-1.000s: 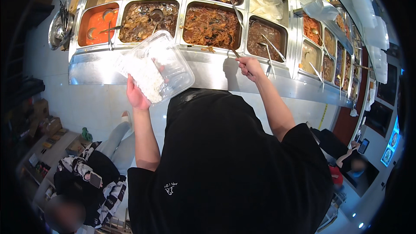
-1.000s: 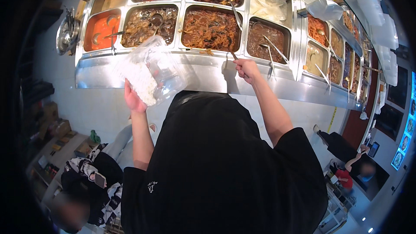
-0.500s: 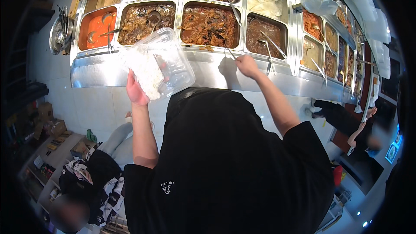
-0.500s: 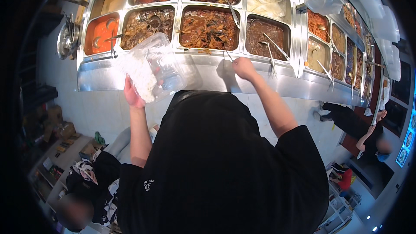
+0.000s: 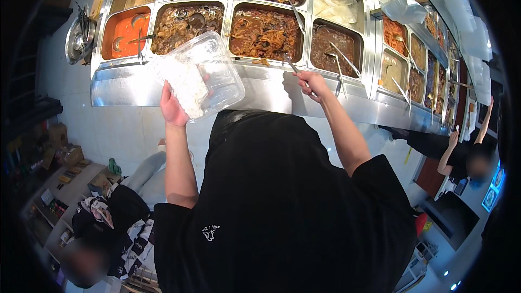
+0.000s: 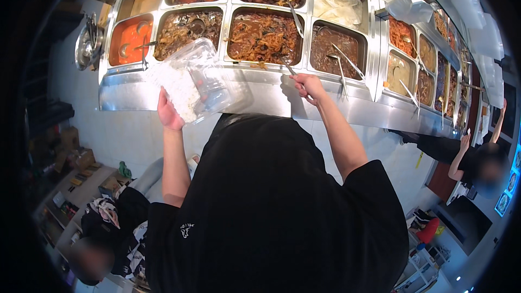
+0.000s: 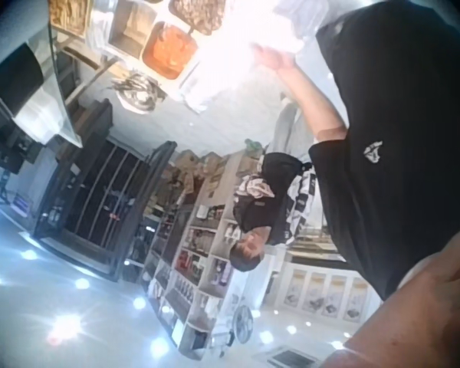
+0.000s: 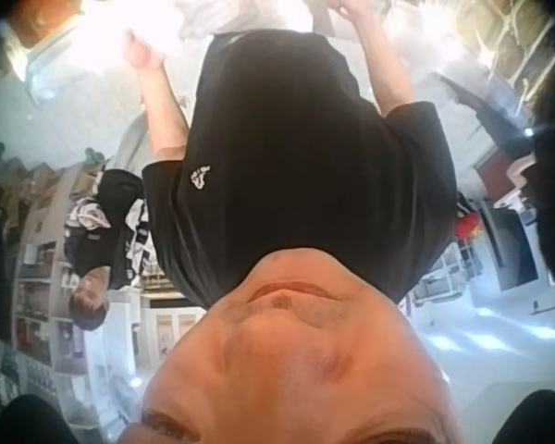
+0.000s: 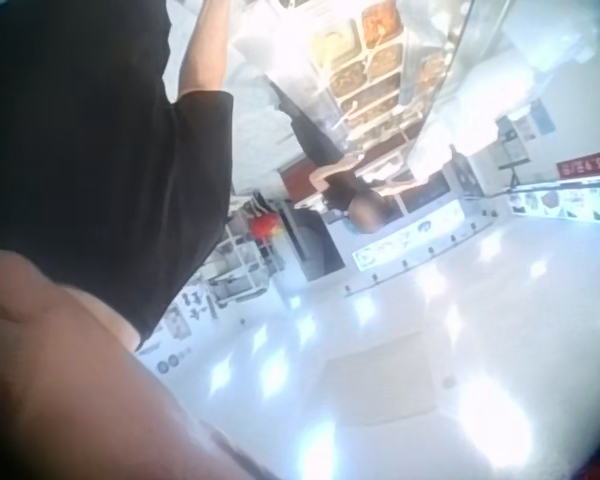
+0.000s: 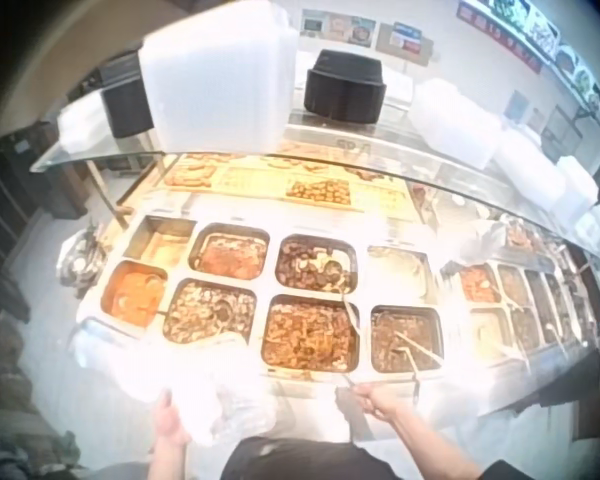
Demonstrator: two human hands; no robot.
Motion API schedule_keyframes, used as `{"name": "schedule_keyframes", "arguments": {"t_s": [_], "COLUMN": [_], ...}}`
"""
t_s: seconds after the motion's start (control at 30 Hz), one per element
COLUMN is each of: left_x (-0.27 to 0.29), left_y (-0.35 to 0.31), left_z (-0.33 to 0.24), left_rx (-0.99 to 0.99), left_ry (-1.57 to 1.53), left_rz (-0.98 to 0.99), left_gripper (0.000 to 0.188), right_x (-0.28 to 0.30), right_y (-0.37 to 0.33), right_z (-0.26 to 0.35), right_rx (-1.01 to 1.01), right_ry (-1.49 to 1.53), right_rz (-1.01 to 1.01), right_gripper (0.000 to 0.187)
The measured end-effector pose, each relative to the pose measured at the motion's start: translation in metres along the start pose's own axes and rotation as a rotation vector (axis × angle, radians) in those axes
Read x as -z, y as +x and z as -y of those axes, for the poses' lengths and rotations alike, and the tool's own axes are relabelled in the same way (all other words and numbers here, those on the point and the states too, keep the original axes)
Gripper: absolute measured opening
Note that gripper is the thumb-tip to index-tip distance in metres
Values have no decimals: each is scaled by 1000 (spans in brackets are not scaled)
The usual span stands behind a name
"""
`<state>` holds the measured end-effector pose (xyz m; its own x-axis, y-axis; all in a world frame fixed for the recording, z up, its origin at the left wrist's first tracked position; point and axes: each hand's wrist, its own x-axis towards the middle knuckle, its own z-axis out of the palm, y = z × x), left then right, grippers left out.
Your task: The person assembles multiple food orders in a cafeteria setting. They scoop various cooked dishes from a buffet line into compartmentalized plastic containers, add rice, and use scissors to cut fried chicken pieces into smaller portions. The person also handles receipts and places items into a refrigerator.
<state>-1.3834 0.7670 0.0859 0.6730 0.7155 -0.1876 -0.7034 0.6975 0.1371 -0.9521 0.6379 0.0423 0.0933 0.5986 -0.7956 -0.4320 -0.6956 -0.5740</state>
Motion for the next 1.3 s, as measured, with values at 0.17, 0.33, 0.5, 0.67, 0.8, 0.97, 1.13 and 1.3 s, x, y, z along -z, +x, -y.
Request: {"name": "schedule_keyframes", "arguments": {"t_s": [0.17, 0.33, 0.5, 0.67, 0.8, 0.97, 1.13, 1.3], "left_x": [11, 27, 43, 36, 20, 11, 8, 4], "left_y": [7, 22, 55, 108, 150, 192, 200, 192], "left_z": [-1, -8, -18, -21, -4, 21, 41, 55], "left_rx": [37, 91, 132, 328, 387, 395, 369, 355], "left_ry": [2, 34, 135, 149, 183, 139, 48, 14], "left_rz": [33, -3, -72, 15, 53, 83, 115, 175], "left_gripper": [71, 71, 70, 69, 69, 67, 65, 65], "right_x": [1, 6, 9, 4, -13, -16, -26, -16], "right_y": [-3, -7, -25, -63, -91, -81, -75, -68], "right_z": [0, 7, 35, 85, 119, 125, 110, 98], "right_rx": [-8, 19, 58, 199, 308, 480, 834, 1162], "right_ry": [92, 137, 118, -67, -124, -527, -1215, -1445], "right_rz": [52, 130, 167, 172, 207, 86, -270, -432], "right_gripper": [31, 33, 33, 32, 30, 28, 24, 29]}}
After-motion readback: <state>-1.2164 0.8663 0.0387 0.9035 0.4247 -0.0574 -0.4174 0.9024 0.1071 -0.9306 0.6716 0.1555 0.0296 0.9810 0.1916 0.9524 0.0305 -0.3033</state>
